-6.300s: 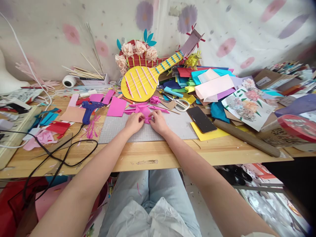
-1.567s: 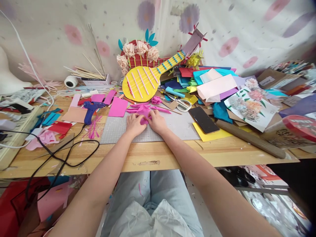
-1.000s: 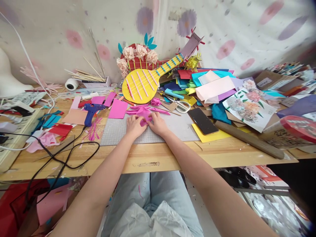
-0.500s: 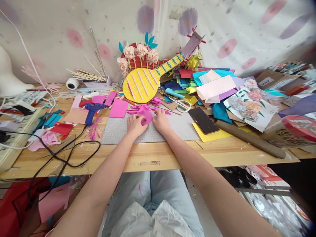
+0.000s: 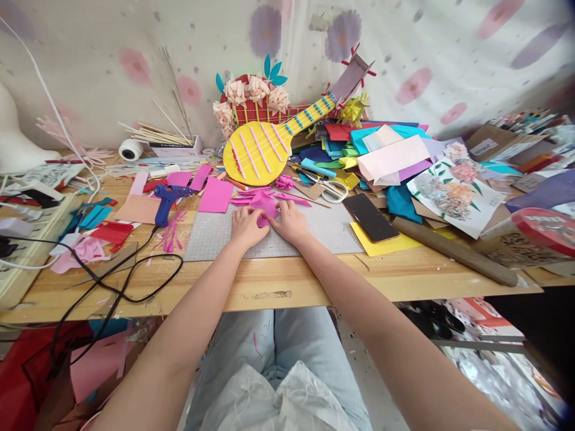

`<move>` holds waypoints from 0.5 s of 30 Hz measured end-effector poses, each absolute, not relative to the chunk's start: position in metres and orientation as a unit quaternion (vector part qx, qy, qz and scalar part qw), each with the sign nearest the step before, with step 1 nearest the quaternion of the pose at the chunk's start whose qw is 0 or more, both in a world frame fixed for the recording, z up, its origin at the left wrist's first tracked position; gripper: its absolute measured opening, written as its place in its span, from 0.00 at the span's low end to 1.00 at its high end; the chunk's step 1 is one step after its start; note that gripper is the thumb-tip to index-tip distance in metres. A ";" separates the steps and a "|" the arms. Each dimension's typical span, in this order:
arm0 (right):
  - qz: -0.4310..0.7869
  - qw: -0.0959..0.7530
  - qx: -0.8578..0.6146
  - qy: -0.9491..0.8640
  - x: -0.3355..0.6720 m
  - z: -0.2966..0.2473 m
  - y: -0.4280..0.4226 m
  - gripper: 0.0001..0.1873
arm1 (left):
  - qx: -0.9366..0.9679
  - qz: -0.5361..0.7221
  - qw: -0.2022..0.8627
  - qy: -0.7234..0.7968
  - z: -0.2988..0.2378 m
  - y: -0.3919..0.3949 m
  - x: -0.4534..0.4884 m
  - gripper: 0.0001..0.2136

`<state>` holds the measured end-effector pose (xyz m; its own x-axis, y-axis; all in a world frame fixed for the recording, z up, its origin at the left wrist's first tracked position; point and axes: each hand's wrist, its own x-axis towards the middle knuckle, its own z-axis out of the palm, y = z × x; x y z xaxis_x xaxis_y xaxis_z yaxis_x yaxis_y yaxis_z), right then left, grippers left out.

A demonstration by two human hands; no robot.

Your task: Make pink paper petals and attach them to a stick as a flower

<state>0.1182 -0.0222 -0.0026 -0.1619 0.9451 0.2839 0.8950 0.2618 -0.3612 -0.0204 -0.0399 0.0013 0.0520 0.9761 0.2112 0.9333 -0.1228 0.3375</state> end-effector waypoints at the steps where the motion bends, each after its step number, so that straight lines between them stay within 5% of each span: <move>1: 0.053 0.230 -0.601 -0.763 0.118 -0.003 -0.023 0.21 | 0.724 0.193 0.057 0.660 0.002 -0.040 -0.021 0.16; 9: 0.058 0.213 -0.595 -0.773 0.119 -0.003 -0.023 0.24 | 0.741 0.294 0.108 0.594 -0.001 -0.034 -0.043 0.17; 15: 0.099 0.266 -0.563 -0.776 0.124 -0.003 -0.023 0.14 | 0.765 0.353 0.148 0.519 -0.002 -0.028 -0.060 0.04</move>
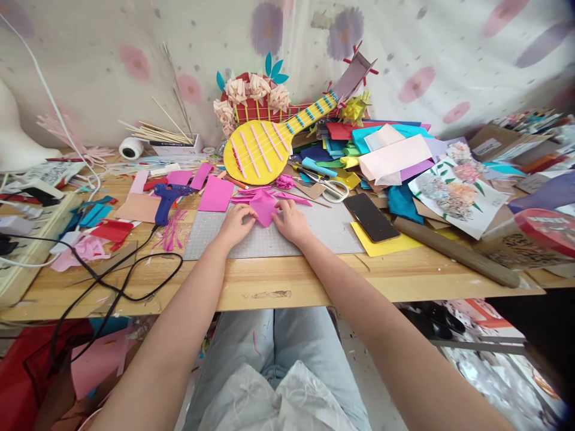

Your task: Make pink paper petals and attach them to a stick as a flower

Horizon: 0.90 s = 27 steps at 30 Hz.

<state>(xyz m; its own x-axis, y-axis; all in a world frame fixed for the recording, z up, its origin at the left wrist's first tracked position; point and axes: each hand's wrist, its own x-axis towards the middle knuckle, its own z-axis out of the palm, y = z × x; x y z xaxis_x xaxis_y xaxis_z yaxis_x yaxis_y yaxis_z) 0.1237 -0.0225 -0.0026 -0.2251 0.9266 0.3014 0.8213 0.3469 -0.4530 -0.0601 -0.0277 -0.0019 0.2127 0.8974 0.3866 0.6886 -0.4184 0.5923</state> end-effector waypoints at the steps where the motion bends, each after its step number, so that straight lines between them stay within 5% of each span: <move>1: 0.111 0.279 -0.544 -0.784 0.125 -0.003 -0.023 0.12 | 0.771 0.352 0.147 0.511 -0.001 -0.028 -0.060 0.04; 18: 0.218 0.281 -0.475 -0.805 0.126 -0.006 -0.019 0.20 | 0.812 0.260 0.064 0.519 -0.004 -0.021 -0.046 0.06; 27: 0.206 0.278 -0.543 -0.765 0.119 -0.003 -0.018 0.14 | 0.818 0.229 0.010 0.528 -0.002 -0.024 -0.039 0.07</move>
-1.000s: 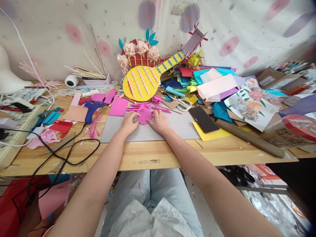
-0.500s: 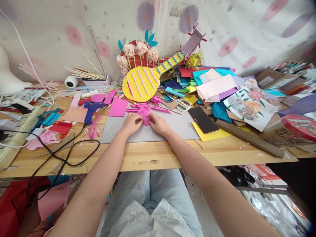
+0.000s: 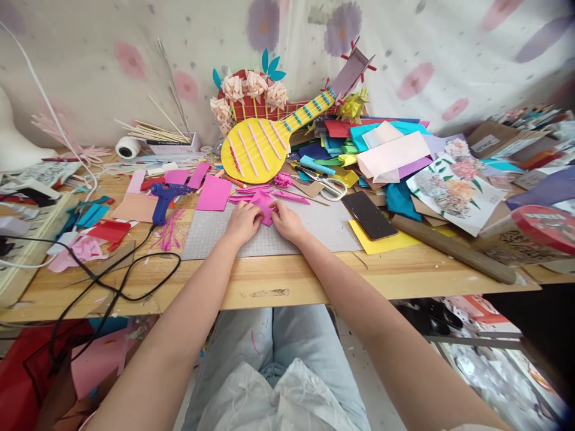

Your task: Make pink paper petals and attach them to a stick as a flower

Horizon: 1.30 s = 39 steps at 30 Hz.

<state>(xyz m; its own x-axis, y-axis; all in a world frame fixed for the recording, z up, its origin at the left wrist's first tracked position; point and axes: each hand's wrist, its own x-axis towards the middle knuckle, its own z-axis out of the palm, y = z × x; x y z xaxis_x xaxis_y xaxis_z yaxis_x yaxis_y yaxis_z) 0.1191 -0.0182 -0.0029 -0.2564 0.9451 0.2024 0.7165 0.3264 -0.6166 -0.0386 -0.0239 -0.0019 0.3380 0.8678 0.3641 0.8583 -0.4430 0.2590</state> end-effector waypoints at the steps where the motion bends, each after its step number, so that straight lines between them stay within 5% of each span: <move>1: 0.206 0.278 -0.550 -0.760 0.118 -0.002 -0.018 0.13 | 0.816 0.229 0.008 0.530 -0.002 -0.024 -0.038 0.07; 39: 0.089 0.199 -0.532 -0.818 0.113 0.002 -0.032 0.12 | 0.785 0.210 0.018 0.582 -0.004 -0.027 -0.036 0.08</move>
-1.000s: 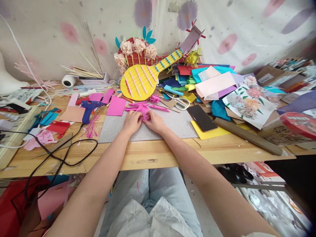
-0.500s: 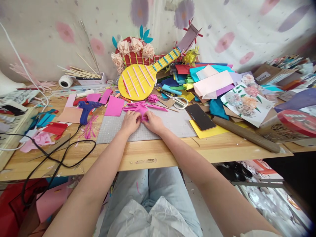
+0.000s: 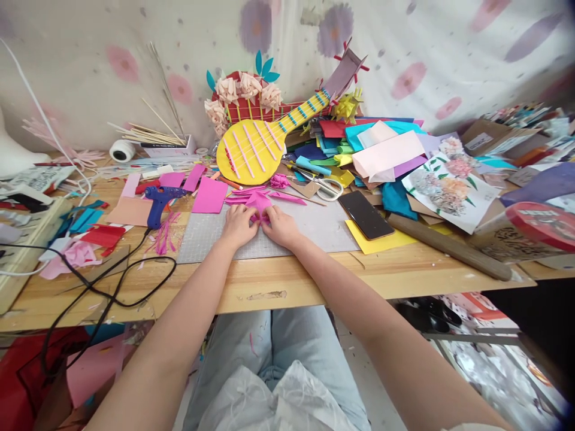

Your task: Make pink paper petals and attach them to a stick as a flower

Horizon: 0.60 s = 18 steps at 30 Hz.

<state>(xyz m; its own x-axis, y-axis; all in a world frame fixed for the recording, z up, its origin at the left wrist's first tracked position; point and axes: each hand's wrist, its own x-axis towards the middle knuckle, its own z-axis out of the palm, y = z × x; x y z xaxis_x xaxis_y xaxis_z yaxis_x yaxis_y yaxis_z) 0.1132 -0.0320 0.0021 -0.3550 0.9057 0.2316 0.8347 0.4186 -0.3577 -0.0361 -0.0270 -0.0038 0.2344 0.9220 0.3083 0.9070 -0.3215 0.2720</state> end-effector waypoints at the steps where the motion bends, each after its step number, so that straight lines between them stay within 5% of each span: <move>1: 0.089 0.202 -0.532 -0.818 0.113 0.002 -0.033 0.12 | 0.784 0.207 0.018 0.585 -0.003 -0.028 -0.036 0.08; 18: 0.077 0.198 -0.530 -0.821 0.112 -0.001 -0.033 0.13 | 0.724 0.268 0.053 0.633 -0.005 -0.021 -0.035 0.14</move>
<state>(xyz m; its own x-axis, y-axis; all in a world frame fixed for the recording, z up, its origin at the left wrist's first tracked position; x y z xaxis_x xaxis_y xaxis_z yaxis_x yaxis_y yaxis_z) 0.1123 -0.0327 -0.0007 -0.3600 0.9006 0.2437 0.8396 0.4266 -0.3364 -0.0349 -0.0211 -0.0052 0.0553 0.9455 0.3209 0.8883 -0.1934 0.4165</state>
